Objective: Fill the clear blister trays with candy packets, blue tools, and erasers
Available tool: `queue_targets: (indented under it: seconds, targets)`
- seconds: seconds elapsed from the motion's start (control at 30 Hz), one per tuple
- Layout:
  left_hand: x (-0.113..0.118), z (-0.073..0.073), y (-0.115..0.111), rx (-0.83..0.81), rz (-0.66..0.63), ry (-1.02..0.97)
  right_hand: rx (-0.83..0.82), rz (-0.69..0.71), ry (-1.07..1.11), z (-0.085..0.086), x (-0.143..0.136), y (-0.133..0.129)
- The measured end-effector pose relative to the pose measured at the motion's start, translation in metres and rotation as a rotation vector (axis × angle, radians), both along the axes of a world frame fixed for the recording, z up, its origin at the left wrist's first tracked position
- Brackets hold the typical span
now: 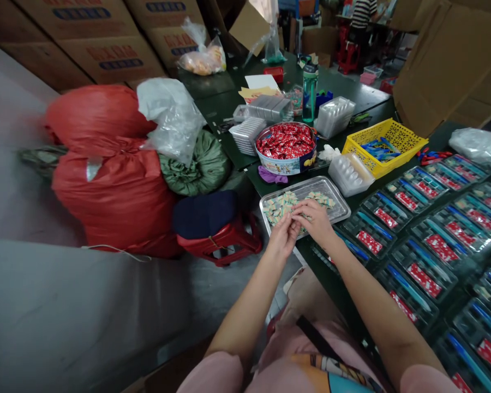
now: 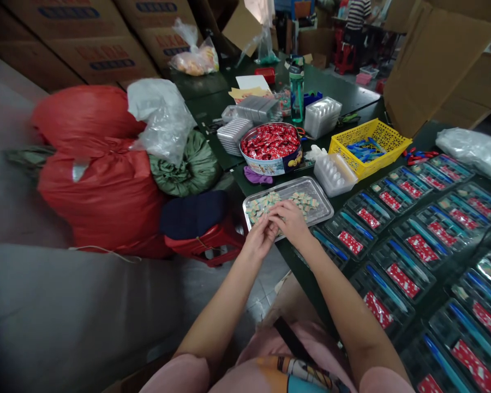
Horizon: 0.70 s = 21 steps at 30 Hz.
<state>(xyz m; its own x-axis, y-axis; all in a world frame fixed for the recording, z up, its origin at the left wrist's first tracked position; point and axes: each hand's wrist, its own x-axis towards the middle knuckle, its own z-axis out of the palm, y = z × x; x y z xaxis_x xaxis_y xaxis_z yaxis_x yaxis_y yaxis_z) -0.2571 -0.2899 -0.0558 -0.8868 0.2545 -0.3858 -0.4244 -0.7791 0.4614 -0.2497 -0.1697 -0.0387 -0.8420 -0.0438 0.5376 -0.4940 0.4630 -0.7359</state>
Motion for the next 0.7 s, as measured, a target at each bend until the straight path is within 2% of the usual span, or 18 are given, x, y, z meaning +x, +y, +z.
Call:
queue_targets:
  seconds: [0.23,0.4,0.53,0.7]
  targets:
    - [0.001,0.0,-0.002,0.007,-0.047,-0.054,-0.136,-0.03,-0.113,0.003,0.013,0.005]
    - [0.005,0.001,-0.002,-0.012,-0.096,-0.013,-0.121,-0.062,-0.139,0.002,0.021,0.01]
    - [0.008,0.0,-0.002,-0.016,-0.125,0.029,-0.119,-0.048,-0.159,0.005,0.027,0.011]
    - [0.011,-0.001,-0.002,-0.011,-0.141,0.04,-0.039,-0.011,-0.119,0.008,0.032,0.014]
